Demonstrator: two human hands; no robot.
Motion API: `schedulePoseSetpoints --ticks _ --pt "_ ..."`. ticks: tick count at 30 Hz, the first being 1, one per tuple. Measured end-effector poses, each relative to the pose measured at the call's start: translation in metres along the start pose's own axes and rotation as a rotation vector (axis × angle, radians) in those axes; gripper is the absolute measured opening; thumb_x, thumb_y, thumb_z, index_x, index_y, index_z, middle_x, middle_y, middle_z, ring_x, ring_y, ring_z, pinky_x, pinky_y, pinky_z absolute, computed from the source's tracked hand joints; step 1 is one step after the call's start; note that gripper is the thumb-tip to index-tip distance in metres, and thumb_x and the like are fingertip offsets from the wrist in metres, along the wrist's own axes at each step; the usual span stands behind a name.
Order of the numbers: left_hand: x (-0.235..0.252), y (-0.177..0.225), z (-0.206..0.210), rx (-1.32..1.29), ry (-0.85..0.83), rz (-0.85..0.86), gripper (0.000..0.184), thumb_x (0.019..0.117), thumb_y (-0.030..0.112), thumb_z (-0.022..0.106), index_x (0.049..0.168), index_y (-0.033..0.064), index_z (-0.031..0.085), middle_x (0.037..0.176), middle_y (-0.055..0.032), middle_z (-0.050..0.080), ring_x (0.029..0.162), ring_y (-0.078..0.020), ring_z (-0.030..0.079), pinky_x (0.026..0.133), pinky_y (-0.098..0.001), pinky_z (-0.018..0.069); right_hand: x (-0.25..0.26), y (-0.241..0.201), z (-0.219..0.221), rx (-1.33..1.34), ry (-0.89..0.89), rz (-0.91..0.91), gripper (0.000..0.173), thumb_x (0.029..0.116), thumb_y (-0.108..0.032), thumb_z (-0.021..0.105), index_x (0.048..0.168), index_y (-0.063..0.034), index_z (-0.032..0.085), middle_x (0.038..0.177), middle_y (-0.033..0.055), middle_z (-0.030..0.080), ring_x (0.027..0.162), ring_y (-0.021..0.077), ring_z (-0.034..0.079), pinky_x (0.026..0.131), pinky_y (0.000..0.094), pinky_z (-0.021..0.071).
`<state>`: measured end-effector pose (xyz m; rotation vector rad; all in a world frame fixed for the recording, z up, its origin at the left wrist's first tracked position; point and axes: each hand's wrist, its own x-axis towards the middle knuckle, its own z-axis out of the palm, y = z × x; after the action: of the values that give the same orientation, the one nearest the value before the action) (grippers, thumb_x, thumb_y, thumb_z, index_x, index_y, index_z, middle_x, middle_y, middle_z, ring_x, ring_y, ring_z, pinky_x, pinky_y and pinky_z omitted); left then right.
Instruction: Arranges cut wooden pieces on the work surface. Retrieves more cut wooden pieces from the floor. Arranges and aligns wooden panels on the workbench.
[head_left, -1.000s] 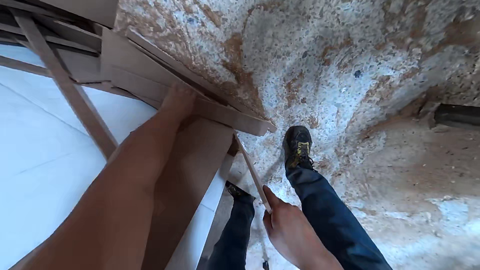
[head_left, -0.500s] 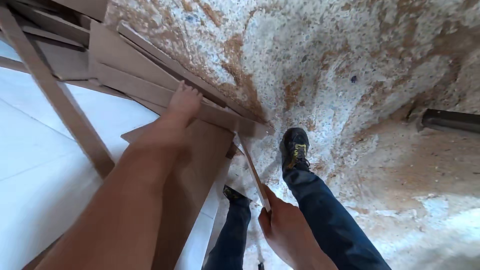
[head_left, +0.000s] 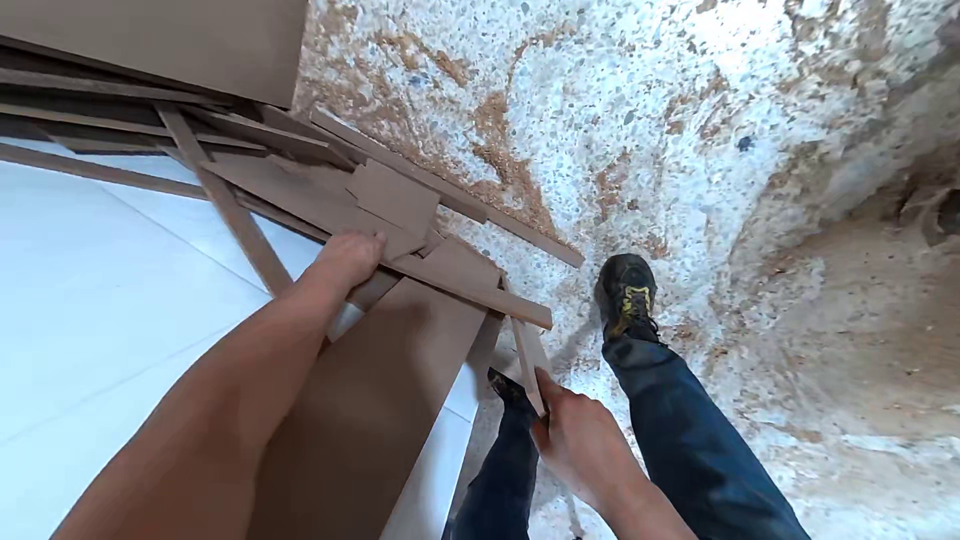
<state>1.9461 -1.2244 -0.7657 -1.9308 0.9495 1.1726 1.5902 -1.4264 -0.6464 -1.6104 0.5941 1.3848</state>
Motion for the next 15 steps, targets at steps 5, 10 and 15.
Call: schedulePoseSetpoints --ticks 5,10,15 --pt "0.02 0.006 -0.019 0.042 -0.114 -0.027 0.029 0.1002 0.017 0.06 0.127 0.0128 0.069 0.125 -0.016 0.069 0.115 -0.0406 0.066 0.092 -0.0656 0.053 -0.001 0.006 0.003 0.029 0.084 0.026 0.065 0.0961 -0.03 0.051 0.159 -0.0199 0.039 0.109 0.0098 0.074 0.095 0.0294 0.072 0.083 0.0499 0.0566" --pt "0.02 0.006 -0.047 0.103 -0.049 -0.003 0.024 0.1049 0.016 0.051 0.115 0.0095 0.073 0.111 -0.0176 0.072 0.11 -0.0391 0.068 0.092 -0.0608 0.0538 -0.001 0.007 0.009 0.039 0.155 0.028 0.063 0.0981 -0.031 0.048 0.159 -0.0206 0.039 0.107 0.0085 0.074 0.089 0.0276 0.072 0.079 0.0482 0.0573" --pt "-0.002 -0.006 -0.08 0.069 0.014 -0.075 0.021 0.1004 0.012 0.059 0.115 0.0095 0.073 0.107 -0.0212 0.072 0.106 -0.0436 0.068 0.087 -0.0657 0.0536 -0.004 0.006 0.005 0.031 0.138 0.058 0.059 0.1024 -0.032 0.043 0.16 -0.0205 0.037 0.108 0.0098 0.074 0.094 0.0289 0.072 0.083 0.0485 0.0568"
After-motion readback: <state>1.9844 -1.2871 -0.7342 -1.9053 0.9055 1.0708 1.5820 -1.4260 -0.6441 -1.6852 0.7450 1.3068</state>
